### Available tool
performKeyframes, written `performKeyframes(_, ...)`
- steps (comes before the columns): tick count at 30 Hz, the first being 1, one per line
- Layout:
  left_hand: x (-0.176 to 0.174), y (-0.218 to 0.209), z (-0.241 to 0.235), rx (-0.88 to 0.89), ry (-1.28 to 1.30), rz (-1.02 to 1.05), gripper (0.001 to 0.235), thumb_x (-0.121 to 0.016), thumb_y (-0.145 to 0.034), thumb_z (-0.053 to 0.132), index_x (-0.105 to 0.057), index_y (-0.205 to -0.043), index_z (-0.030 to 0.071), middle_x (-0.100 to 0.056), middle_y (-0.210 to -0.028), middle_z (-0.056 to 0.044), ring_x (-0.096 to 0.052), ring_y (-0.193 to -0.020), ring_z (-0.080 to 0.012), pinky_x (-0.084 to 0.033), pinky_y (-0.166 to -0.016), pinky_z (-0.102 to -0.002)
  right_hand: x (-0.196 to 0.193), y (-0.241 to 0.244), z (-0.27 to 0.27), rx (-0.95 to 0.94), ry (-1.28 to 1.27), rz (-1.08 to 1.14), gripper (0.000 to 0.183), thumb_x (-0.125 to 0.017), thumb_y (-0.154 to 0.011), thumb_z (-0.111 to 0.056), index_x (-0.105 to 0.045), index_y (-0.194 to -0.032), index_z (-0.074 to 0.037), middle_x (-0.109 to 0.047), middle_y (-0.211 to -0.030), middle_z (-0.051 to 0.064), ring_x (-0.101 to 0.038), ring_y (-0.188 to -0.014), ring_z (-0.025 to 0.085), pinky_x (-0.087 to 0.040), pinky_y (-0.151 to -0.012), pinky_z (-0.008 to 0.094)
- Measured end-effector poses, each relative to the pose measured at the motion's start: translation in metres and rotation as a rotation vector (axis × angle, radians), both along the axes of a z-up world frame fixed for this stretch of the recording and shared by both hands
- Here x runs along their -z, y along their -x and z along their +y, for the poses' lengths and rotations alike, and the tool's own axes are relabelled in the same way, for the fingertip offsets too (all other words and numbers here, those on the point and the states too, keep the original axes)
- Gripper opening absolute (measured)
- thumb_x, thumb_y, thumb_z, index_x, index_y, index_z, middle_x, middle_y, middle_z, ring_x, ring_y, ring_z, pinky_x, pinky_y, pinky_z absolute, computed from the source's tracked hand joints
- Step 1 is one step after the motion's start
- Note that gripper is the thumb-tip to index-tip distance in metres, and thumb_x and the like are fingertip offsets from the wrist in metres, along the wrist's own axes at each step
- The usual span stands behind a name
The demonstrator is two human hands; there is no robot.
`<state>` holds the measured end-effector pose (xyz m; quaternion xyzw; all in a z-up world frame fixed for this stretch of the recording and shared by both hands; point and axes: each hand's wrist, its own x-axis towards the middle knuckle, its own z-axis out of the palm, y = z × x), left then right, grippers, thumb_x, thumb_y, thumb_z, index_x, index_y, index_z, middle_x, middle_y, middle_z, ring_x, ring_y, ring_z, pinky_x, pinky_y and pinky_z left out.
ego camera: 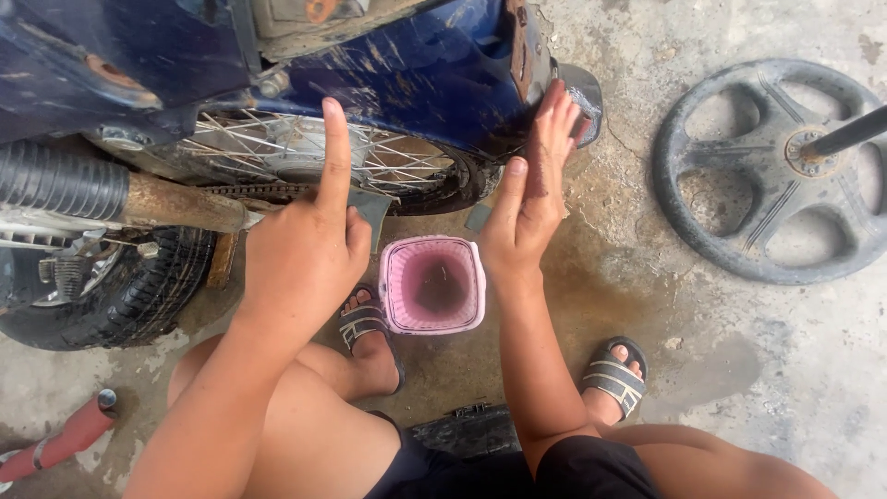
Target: The person sits on the floor and sands the rear fender of a blue motorcycle using a sanding block. They repeatedly dip the sanding block into a small pink container of water and continue sanding the surface.
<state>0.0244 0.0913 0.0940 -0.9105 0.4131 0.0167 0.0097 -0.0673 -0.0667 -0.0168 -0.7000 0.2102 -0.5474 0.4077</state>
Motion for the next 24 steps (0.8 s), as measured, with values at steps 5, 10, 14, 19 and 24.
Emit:
performKeyframes(5,-0.001,0.002,0.0,0.022,0.001,-0.04,0.09,-0.055,-0.096,0.016,-0.002,-0.169,0.019,-0.054,-0.054,-0.006,-0.05,-0.041,-0.0316,-0.041,-0.04,-0.044,0.011,-0.005,-0.013,0.006,0.033,-0.083,0.042,-0.035,-0.124,-0.021,-0.031,-0.166,-0.019,-0.023,-0.176,0.011,-0.012,-0.172,0.033,-0.009,-0.149,0.057)
performKeyframes(10,-0.005,0.004,0.0,0.015,0.001,-0.01,0.09,-0.054,-0.094,0.018,-0.006,-0.17,0.02,-0.057,-0.055,-0.007,-0.053,-0.042,-0.0356,-0.042,-0.04,-0.048,0.01,-0.017,-0.008,0.023,-0.044,-0.045,0.048,-0.036,-0.124,-0.029,-0.025,-0.168,-0.015,-0.017,-0.178,0.007,-0.007,-0.173,0.032,-0.006,-0.15,0.056)
performKeyframes(14,-0.006,0.004,0.005,-0.004,-0.034,-0.051,0.089,-0.054,-0.095,0.022,-0.008,-0.17,0.017,-0.061,-0.058,-0.009,-0.058,-0.045,-0.0364,-0.046,-0.042,-0.048,0.02,-0.038,0.026,0.081,-0.017,-0.016,0.053,-0.032,-0.122,-0.03,-0.02,-0.167,-0.006,-0.011,-0.177,0.012,-0.005,-0.172,0.031,-0.007,-0.15,0.05)
performKeyframes(19,-0.006,0.002,0.011,0.034,0.001,-0.103,0.091,-0.056,-0.091,0.026,-0.014,-0.17,0.011,-0.07,-0.066,-0.014,-0.064,-0.048,-0.0397,-0.049,-0.044,-0.051,0.045,-0.052,0.034,0.041,0.065,0.159,0.057,-0.028,-0.118,-0.025,-0.009,-0.166,-0.001,-0.001,-0.173,0.028,0.004,-0.166,0.05,-0.004,-0.14,0.063)
performKeyframes(24,-0.007,0.008,0.02,0.022,0.038,-0.177,0.09,-0.059,-0.093,0.029,-0.02,-0.17,0.006,-0.071,-0.076,-0.019,-0.059,-0.044,-0.0433,-0.047,-0.042,-0.055,0.01,-0.049,0.013,0.196,0.013,0.003,0.053,-0.031,-0.12,-0.01,-0.013,-0.168,-0.002,-0.002,-0.179,0.014,0.001,-0.174,0.031,-0.002,-0.152,0.05)
